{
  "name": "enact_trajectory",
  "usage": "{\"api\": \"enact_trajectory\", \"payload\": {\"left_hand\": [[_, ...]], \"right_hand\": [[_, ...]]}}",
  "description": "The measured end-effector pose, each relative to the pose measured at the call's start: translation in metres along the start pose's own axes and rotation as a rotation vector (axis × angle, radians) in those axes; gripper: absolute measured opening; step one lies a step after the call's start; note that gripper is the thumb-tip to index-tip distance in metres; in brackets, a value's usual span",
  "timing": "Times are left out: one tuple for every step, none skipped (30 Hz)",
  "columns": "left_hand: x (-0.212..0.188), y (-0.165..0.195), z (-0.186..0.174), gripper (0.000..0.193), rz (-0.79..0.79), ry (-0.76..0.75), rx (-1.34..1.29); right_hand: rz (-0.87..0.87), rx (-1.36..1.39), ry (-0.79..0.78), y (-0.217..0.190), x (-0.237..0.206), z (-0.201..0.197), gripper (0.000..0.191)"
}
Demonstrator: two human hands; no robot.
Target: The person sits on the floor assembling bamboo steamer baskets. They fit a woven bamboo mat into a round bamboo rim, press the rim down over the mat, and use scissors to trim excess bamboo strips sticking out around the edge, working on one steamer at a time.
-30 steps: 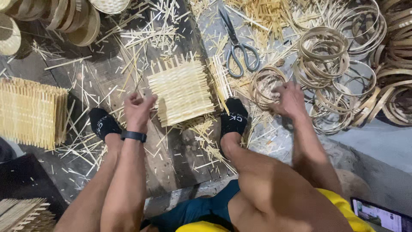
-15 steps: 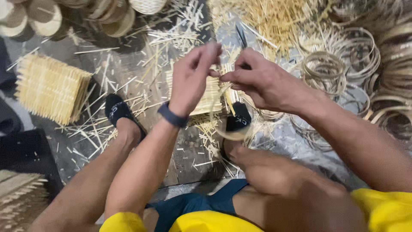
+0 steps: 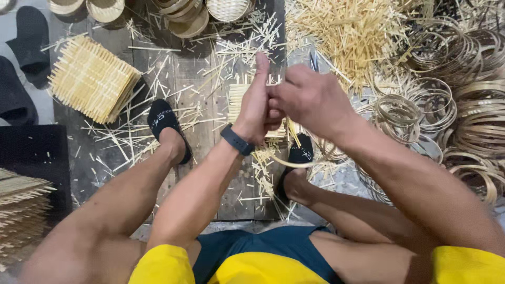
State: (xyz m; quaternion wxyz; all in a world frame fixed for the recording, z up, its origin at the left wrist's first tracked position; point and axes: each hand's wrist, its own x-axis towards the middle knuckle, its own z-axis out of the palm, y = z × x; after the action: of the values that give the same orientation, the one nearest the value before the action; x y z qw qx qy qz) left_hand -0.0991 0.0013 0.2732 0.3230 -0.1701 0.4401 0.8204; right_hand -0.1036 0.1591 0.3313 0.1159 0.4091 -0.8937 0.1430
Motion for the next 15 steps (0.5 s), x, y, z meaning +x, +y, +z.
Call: {"api": "enact_trajectory", "payload": {"left_hand": [[0.005, -0.002, -0.007, 0.068, 0.013, -0.041, -0.003], [0.009, -0.002, -0.016, 0.059, 0.117, -0.059, -0.033], [0.014, 0.000, -0.025, 0.050, 0.225, -0.078, -0.062], [0.016, 0.000, -0.034, 0.041, 0.329, -0.094, -0.092], [0.018, -0.001, -0.041, 0.039, 0.356, -0.078, -0.273], [0.019, 0.000, -0.048, 0.036, 0.386, -0.064, -0.453], [0.019, 0.003, -0.054, 0.034, 0.415, -0.050, -0.633], [0.017, 0.005, -0.059, 0.032, 0.404, -0.084, -0.604], [0.015, 0.008, -0.063, 0.030, 0.392, -0.121, -0.576], [0.013, 0.012, -0.067, 0.028, 0.380, -0.161, -0.547], [0.011, 0.017, -0.070, 0.029, 0.276, -0.143, -0.406], [0.009, 0.023, -0.073, 0.029, 0.169, -0.123, -0.266], [0.008, 0.027, -0.074, 0.030, 0.063, -0.103, -0.127], [0.009, 0.027, -0.073, 0.029, 0.051, -0.075, -0.074], [0.011, 0.028, -0.070, 0.029, 0.042, -0.048, -0.019]], "right_hand": [[0.115, 0.125, 0.011, 0.004, 0.001, 0.002, 0.019], [0.226, 0.246, 0.028, 0.009, 0.002, 0.003, 0.026], [0.333, 0.366, 0.049, 0.015, 0.004, 0.006, 0.033], [0.544, 0.681, 0.110, 0.020, 0.001, 0.007, 0.037], [0.751, 0.998, 0.166, 0.026, -0.003, 0.009, 0.042], [0.952, 1.316, 0.222, 0.029, -0.006, 0.015, 0.048], [0.920, 1.469, 0.240, 0.033, -0.011, 0.022, 0.045], [0.890, 1.622, 0.256, 0.031, -0.017, 0.032, 0.043], [0.855, 1.773, 0.273, 0.030, -0.024, 0.044, 0.042], [0.838, 1.859, 0.279, 0.034, -0.029, 0.052, 0.040], [0.825, 1.947, 0.284, 0.036, -0.035, 0.061, 0.040], [0.814, 2.035, 0.290, 0.038, -0.040, 0.069, 0.039], [0.843, 2.003, 0.240, 0.040, -0.043, 0.075, 0.038], [0.868, 1.971, 0.189, 0.041, -0.045, 0.081, 0.038], [0.888, 1.937, 0.138, 0.043, -0.045, 0.085, 0.039]]}}
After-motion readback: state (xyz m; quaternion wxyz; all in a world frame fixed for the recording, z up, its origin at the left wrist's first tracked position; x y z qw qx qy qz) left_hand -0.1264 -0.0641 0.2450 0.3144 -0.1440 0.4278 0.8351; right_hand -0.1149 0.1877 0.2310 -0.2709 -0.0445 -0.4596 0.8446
